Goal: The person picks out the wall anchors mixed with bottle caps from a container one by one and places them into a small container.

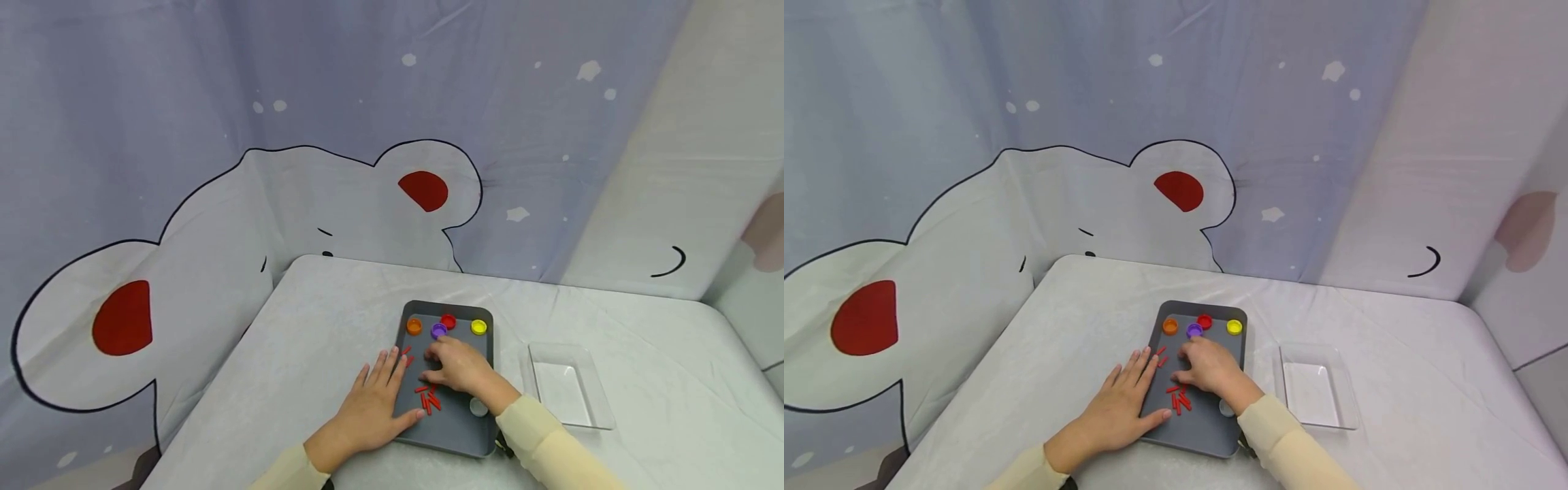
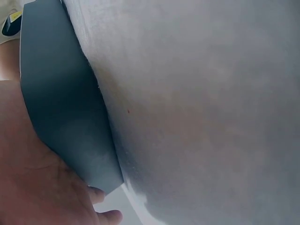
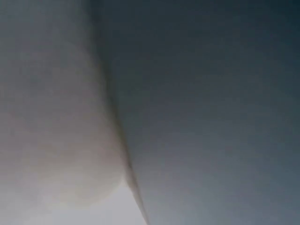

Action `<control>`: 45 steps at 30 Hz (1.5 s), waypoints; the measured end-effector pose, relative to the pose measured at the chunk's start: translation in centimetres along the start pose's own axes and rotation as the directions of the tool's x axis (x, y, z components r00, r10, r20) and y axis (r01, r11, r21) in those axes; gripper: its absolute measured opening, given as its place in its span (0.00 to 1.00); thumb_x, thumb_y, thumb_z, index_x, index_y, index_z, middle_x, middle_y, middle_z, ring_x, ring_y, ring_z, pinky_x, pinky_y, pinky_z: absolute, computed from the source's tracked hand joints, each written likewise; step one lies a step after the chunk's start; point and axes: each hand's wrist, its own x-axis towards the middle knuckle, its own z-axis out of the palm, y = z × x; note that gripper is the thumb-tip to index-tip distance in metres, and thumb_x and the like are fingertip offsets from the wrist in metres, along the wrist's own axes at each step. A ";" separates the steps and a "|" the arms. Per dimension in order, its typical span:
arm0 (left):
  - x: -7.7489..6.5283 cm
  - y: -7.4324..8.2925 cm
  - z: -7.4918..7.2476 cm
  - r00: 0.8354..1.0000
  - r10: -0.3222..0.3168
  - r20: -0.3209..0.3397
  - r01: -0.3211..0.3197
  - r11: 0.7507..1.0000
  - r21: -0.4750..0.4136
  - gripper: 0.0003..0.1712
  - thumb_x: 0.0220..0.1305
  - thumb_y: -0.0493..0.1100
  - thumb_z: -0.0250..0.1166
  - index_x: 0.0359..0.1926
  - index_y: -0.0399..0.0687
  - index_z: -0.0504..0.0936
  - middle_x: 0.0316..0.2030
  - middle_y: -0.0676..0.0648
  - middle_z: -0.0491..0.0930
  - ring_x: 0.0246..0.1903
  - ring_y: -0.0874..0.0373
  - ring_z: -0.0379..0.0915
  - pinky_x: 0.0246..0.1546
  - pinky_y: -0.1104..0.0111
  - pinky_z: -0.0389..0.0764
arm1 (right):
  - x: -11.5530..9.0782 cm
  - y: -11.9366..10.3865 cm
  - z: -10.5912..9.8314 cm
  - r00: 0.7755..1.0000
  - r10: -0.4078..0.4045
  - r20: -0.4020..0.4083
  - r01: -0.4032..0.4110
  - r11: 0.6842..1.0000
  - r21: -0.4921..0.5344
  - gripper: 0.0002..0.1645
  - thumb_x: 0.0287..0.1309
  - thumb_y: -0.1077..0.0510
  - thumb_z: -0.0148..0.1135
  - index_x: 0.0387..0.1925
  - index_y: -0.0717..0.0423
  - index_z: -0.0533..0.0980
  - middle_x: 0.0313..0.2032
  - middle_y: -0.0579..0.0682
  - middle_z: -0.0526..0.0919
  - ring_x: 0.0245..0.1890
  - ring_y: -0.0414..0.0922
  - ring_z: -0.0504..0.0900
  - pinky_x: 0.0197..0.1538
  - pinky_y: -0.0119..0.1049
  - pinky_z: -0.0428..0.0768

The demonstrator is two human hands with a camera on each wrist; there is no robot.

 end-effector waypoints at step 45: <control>-0.5 -0.1 -2.8 0.989 0.015 0.146 -0.029 0.995 0.091 0.63 0.63 0.79 0.53 0.80 0.40 0.47 0.81 0.42 0.41 0.79 0.41 0.37 0.73 0.42 0.53 | 4.6 -2.2 0.2 0.980 0.041 0.194 -0.058 0.995 0.085 0.15 0.49 0.55 0.81 0.37 0.52 0.83 0.30 0.44 0.80 0.31 0.41 0.75 0.40 0.41 0.80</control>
